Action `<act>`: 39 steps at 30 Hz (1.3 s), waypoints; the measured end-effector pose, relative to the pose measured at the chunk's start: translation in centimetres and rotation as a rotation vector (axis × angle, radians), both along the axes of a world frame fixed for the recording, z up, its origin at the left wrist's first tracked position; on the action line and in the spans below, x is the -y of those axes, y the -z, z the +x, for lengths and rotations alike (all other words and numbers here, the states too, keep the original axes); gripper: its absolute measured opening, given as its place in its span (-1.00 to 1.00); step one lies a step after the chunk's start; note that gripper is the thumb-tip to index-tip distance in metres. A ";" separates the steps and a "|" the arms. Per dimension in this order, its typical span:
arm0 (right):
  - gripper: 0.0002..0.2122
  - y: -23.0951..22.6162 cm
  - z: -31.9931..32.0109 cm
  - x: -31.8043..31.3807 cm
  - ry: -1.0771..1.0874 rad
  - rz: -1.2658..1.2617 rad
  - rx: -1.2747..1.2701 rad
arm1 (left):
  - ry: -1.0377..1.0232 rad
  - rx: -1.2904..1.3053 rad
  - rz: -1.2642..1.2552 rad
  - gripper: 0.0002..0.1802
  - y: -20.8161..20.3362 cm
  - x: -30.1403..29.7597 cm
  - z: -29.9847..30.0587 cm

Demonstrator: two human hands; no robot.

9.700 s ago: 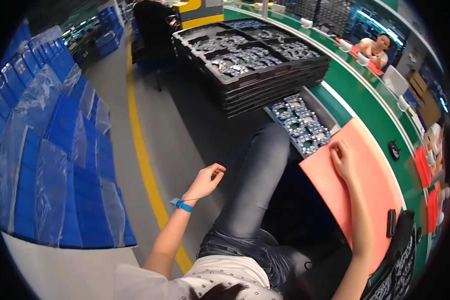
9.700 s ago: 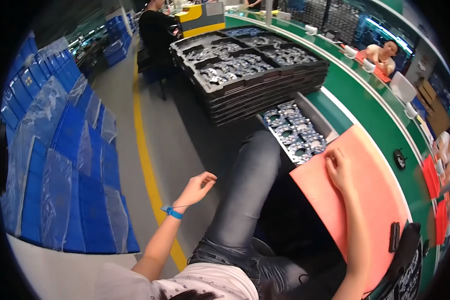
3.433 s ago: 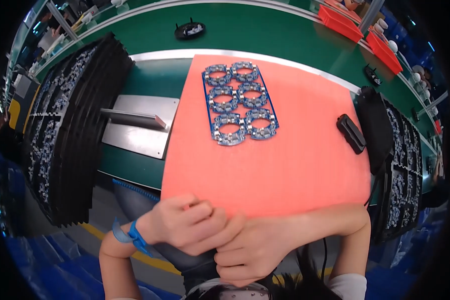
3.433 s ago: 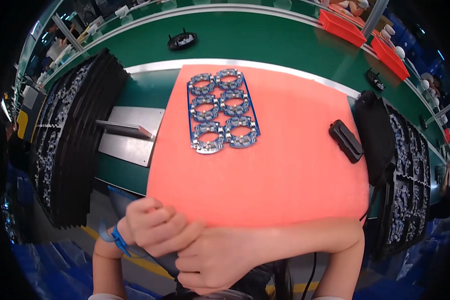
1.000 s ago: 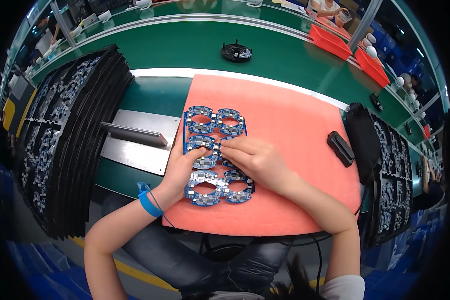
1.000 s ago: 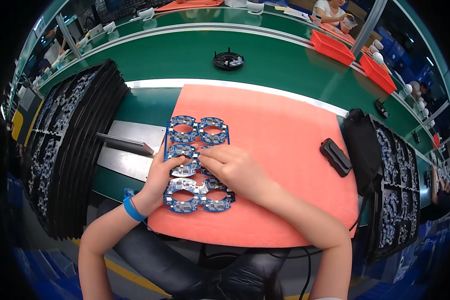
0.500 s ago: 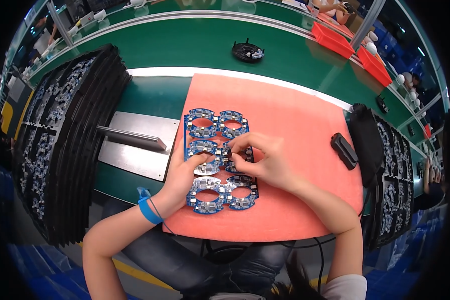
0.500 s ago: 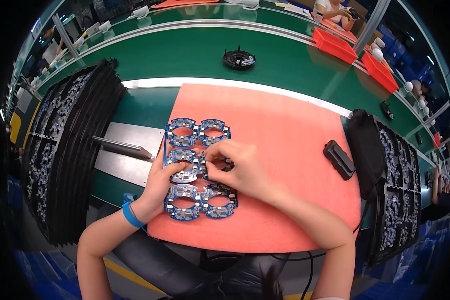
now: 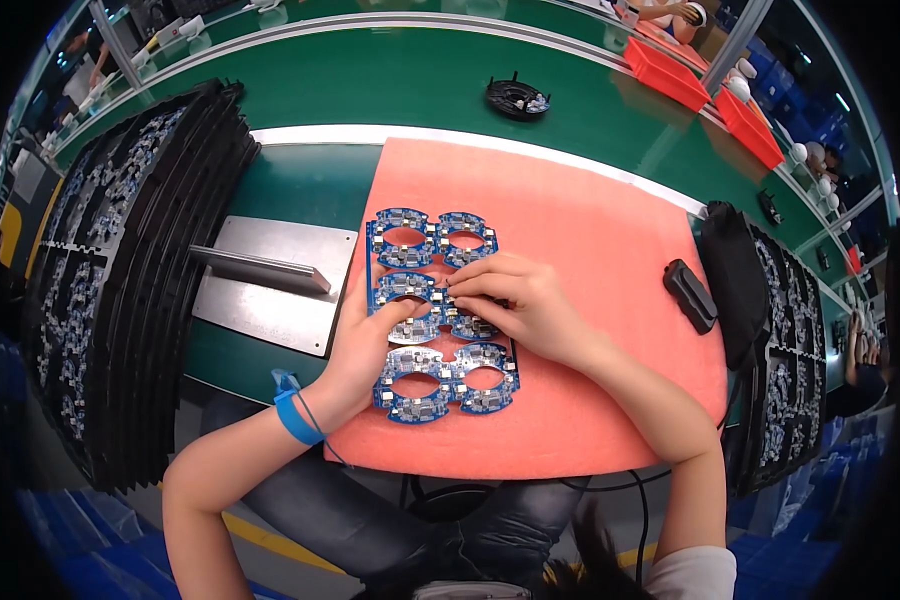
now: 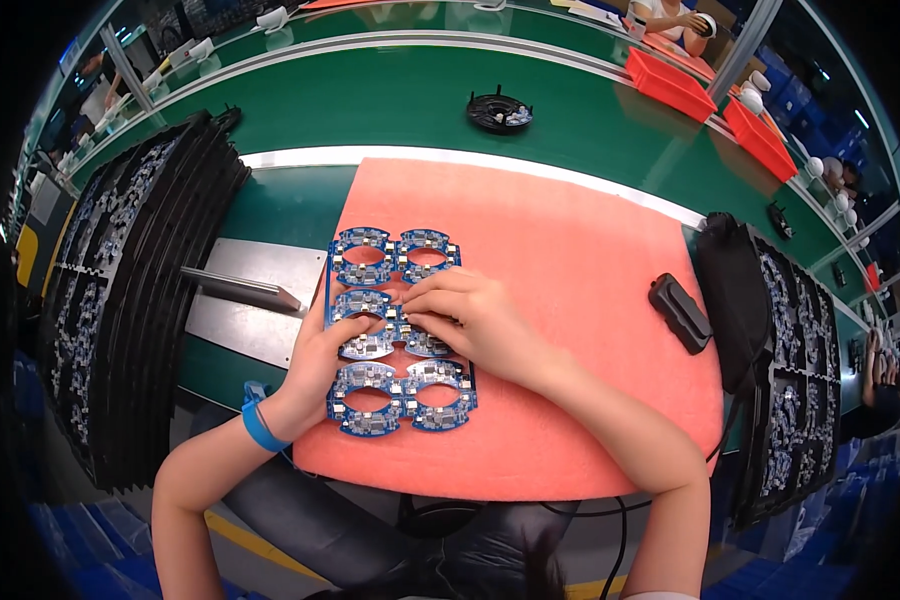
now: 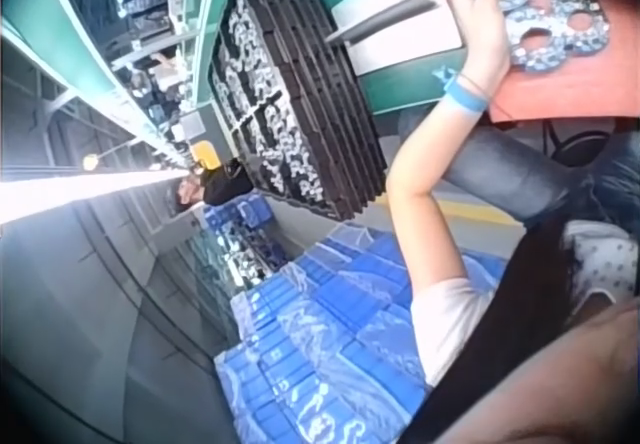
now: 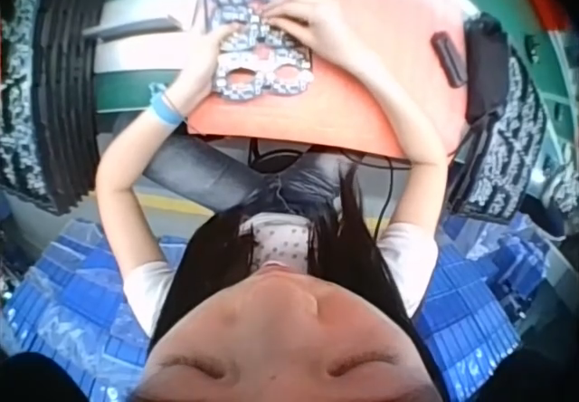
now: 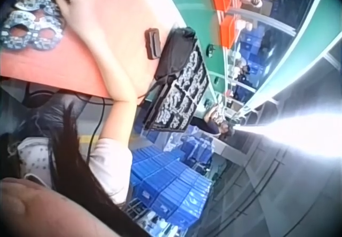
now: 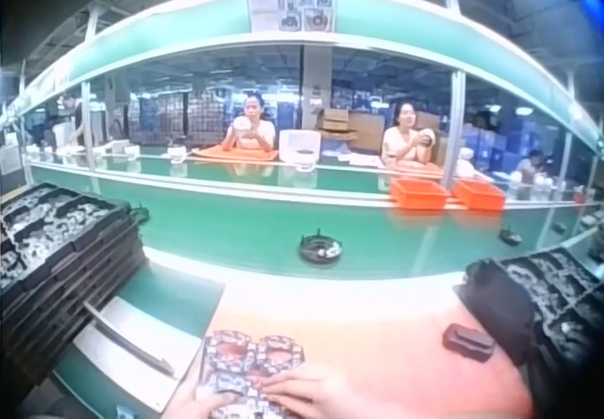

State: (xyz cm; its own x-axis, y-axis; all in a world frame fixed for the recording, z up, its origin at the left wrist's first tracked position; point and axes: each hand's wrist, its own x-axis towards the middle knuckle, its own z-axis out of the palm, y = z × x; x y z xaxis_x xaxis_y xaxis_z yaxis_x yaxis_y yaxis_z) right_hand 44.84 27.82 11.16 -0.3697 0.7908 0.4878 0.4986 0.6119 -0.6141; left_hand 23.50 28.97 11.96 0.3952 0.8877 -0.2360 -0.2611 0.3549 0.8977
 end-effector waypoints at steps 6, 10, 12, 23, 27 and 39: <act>-0.87 -0.3 -0.4 0.3 0.059 0.027 0.010 | -0.006 -0.024 -0.010 -0.55 -0.4 0.2 0.1; -0.88 -1.0 1.2 -0.5 0.014 0.056 -0.067 | 0.004 -0.024 -0.002 -0.54 -0.1 0.1 0.0; -0.87 -1.0 1.8 -0.1 0.029 0.103 0.036 | 0.002 -0.028 -0.007 -0.54 -0.3 0.2 0.1; -0.86 -0.2 1.7 0.2 0.122 -0.073 -0.121 | -0.003 -0.002 -0.031 -0.51 -0.2 0.3 0.1; -0.80 -0.6 2.3 -0.5 0.223 0.015 -0.013 | 0.002 -0.033 -0.011 -0.43 -0.2 0.2 0.2; -0.91 0.4 2.7 -3.3 0.163 -0.159 0.039 | 0.050 0.000 -0.063 -0.54 -0.3 -0.3 0.0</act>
